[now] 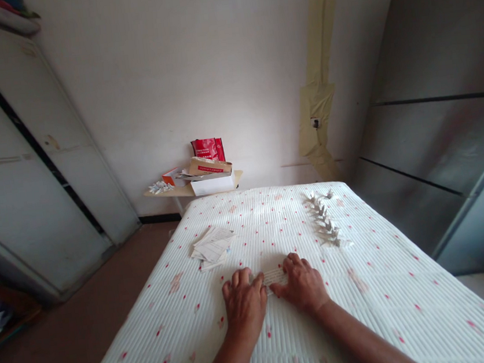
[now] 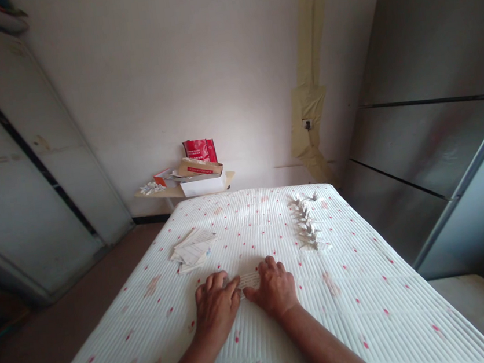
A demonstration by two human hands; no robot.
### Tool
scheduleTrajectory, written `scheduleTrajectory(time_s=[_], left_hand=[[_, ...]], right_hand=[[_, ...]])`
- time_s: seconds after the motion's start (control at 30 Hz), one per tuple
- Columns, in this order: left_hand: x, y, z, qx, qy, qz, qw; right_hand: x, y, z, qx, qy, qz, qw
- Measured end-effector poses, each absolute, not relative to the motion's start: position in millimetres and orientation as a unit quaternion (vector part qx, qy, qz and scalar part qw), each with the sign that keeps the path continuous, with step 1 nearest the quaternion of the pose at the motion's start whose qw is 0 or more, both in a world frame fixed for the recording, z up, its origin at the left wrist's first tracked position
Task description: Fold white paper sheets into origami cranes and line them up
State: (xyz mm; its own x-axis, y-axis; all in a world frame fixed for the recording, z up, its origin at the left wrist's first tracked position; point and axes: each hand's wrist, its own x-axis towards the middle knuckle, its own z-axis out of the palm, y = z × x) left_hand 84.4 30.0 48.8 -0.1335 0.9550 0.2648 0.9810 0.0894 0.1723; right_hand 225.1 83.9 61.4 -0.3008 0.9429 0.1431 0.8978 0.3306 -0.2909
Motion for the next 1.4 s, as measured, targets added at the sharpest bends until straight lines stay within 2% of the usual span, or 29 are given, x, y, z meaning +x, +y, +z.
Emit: scheduleTrajectory(time_s=[0.2,0.43,0.9,1.17,1.27,1.4], left_hand=[[84.3,30.7,46.9,-0.659,-0.734,-0.157,0.046],[84.9,30.8,48.5,-0.656,-0.738,-0.153,0.040],[84.5,30.7,49.6,-0.656,-0.739,-0.150,0.031],[83.3,31.5,51.2,-0.657,-0.738,-0.152,0.013],[81.7,32.6,50.2,-0.660,-0.735,-0.158,0.011],[81.2,34.7,46.0,-0.646,-0.745,-0.167,0.004]], right_hand=[[219.9,81.9,57.8,-0.581,-0.801,0.069,0.130],[227.1,88.6,59.6,-0.584,-0.792,0.122,0.134],[257.4,111.5,53.6,-0.522,-0.802,0.222,0.187],[256.1,105.8,63.2,-0.471,-0.796,0.220,0.312],[244.6,97.9,62.0,-0.430,-0.832,0.241,0.256],[235.1,95.6,55.4,-0.452,-0.848,0.221,0.166]])
